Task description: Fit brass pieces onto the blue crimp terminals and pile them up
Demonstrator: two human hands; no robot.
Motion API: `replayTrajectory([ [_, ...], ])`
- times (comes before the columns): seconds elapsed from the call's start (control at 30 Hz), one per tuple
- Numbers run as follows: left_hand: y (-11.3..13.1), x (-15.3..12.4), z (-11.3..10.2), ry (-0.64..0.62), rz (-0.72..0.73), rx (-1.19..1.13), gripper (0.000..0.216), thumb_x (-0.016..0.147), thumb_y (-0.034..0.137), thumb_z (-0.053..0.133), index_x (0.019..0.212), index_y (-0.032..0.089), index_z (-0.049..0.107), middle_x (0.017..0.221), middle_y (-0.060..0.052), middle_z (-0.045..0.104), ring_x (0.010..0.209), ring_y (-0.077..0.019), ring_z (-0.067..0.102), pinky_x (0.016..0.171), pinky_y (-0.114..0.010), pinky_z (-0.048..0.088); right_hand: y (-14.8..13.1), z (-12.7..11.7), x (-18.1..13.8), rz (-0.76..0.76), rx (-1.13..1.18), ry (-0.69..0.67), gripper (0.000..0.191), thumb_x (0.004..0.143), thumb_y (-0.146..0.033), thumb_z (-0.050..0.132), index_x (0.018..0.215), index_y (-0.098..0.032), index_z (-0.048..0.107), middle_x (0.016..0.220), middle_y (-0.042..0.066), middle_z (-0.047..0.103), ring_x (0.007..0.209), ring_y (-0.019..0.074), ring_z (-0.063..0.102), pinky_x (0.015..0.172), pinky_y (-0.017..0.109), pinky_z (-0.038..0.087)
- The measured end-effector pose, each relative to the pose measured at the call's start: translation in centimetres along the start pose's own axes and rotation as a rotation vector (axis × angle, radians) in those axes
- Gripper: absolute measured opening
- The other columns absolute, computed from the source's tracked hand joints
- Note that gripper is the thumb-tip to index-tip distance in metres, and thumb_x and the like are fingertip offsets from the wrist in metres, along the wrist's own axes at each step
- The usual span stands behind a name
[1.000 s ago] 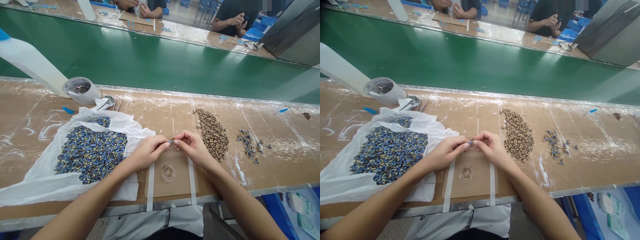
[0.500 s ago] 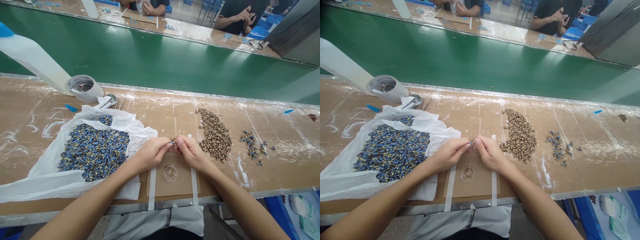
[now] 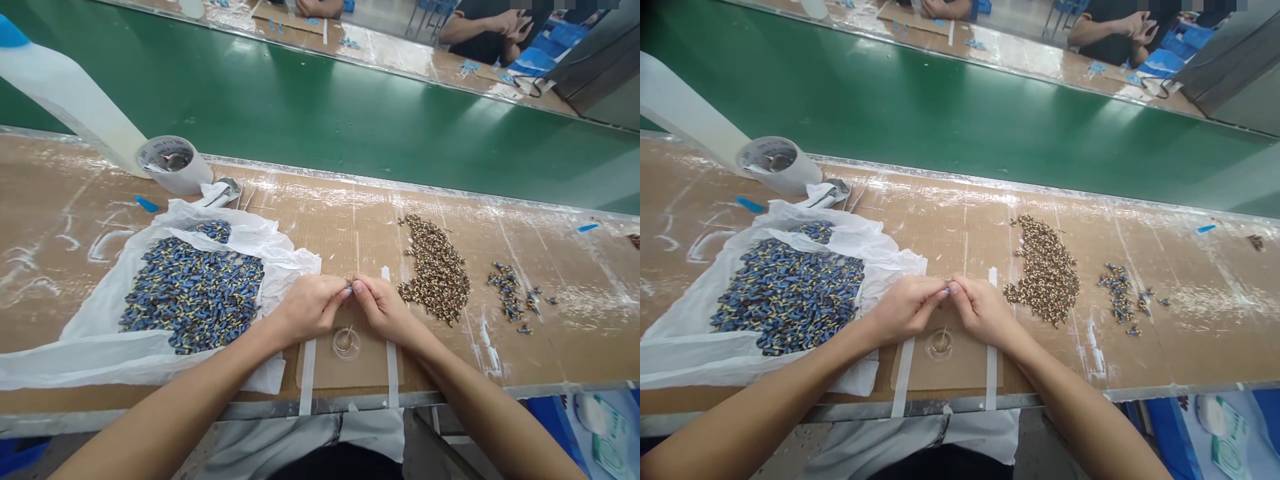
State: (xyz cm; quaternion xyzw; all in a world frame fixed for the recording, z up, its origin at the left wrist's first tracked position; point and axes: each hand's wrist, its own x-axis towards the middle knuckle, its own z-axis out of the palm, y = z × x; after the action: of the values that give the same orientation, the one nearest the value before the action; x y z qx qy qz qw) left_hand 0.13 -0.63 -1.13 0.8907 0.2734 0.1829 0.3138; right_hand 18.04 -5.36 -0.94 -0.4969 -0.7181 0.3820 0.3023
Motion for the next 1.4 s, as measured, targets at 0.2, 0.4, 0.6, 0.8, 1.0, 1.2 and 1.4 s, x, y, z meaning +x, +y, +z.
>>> replayTrajectory([
  [0.2, 0.1, 0.0, 0.1, 0.014, 0.071, 0.100, 0.025, 0.092, 0.017, 0.037, 0.069, 0.017, 0.048, 0.065, -0.003, 0.055, 0.059, -0.0150, 0.050, 0.056, -0.027, 0.034, -0.1, -0.4, -0.1, 0.006, -0.018, -0.040, 0.033, 0.102, -0.032, 0.029, 0.074, -0.021, 0.042, 0.070, 0.000, 0.048, 0.063, 0.0143, 0.046, 0.062, 0.028, 0.034],
  [0.4, 0.6, 0.0, 0.0, 0.016, 0.064, 0.170, 0.022, 0.090, 0.016, 0.038, 0.072, 0.017, 0.050, 0.065, -0.003, 0.057, 0.059, -0.0156, 0.051, 0.055, -0.028, 0.034, -0.4, -0.9, 0.1, 0.046, 0.076, -0.111, 0.034, 0.102, -0.034, 0.029, 0.072, -0.020, 0.039, 0.068, -0.001, 0.042, 0.063, 0.0132, 0.042, 0.062, 0.027, 0.034],
  [0.6, 0.6, 0.3, -0.2, 0.068, 0.089, 0.040, 0.027, 0.096, 0.020, 0.035, 0.072, 0.017, 0.047, 0.065, -0.001, 0.054, 0.058, -0.0134, 0.048, 0.055, -0.026, 0.033, 0.1, -0.8, 0.1, 0.062, 0.263, -0.040, 0.037, 0.103, -0.036, 0.030, 0.072, -0.020, 0.040, 0.066, -0.003, 0.040, 0.060, 0.0113, 0.039, 0.058, 0.025, 0.033],
  [0.8, 0.4, 0.4, -0.5, 0.008, 0.067, -0.046, 0.025, 0.096, 0.018, 0.035, 0.073, 0.017, 0.045, 0.066, 0.000, 0.051, 0.059, -0.0126, 0.046, 0.057, -0.025, 0.033, 0.7, -0.8, -0.1, 0.046, 0.284, -0.008, 0.040, 0.103, -0.038, 0.029, 0.070, -0.019, 0.043, 0.065, -0.003, 0.041, 0.060, 0.0113, 0.041, 0.059, 0.025, 0.033],
  [1.0, 0.4, 0.4, -0.4, 0.001, 0.049, -0.058, 0.026, 0.096, 0.019, 0.035, 0.071, 0.017, 0.044, 0.064, 0.001, 0.049, 0.057, -0.0119, 0.043, 0.056, -0.024, 0.031, 0.8, -0.9, 0.1, 0.046, 0.208, 0.013, 0.040, 0.102, -0.039, 0.032, 0.070, -0.019, 0.044, 0.062, -0.003, 0.042, 0.057, 0.0109, 0.041, 0.057, 0.025, 0.033],
  [1.2, 0.2, 0.2, -0.1, -0.027, 0.007, -0.047, 0.028, 0.096, 0.022, 0.035, 0.071, 0.017, 0.047, 0.063, 0.000, 0.052, 0.056, -0.0121, 0.045, 0.056, -0.025, 0.031, 0.4, -0.7, 0.0, -0.025, 0.076, 0.002, 0.036, 0.102, -0.034, 0.033, 0.073, -0.019, 0.047, 0.064, -0.002, 0.046, 0.057, 0.0112, 0.043, 0.058, 0.024, 0.032],
  [1.4, 0.1, 0.0, 0.0, -0.029, 0.038, -0.049, 0.030, 0.093, 0.023, 0.037, 0.067, 0.016, 0.051, 0.060, -0.001, 0.055, 0.054, -0.0121, 0.048, 0.054, -0.025, 0.031, 0.1, -1.1, -0.1, -0.051, -0.019, -0.108, 0.032, 0.102, -0.030, 0.032, 0.076, -0.019, 0.047, 0.066, -0.001, 0.050, 0.059, 0.0122, 0.046, 0.059, 0.025, 0.032],
])
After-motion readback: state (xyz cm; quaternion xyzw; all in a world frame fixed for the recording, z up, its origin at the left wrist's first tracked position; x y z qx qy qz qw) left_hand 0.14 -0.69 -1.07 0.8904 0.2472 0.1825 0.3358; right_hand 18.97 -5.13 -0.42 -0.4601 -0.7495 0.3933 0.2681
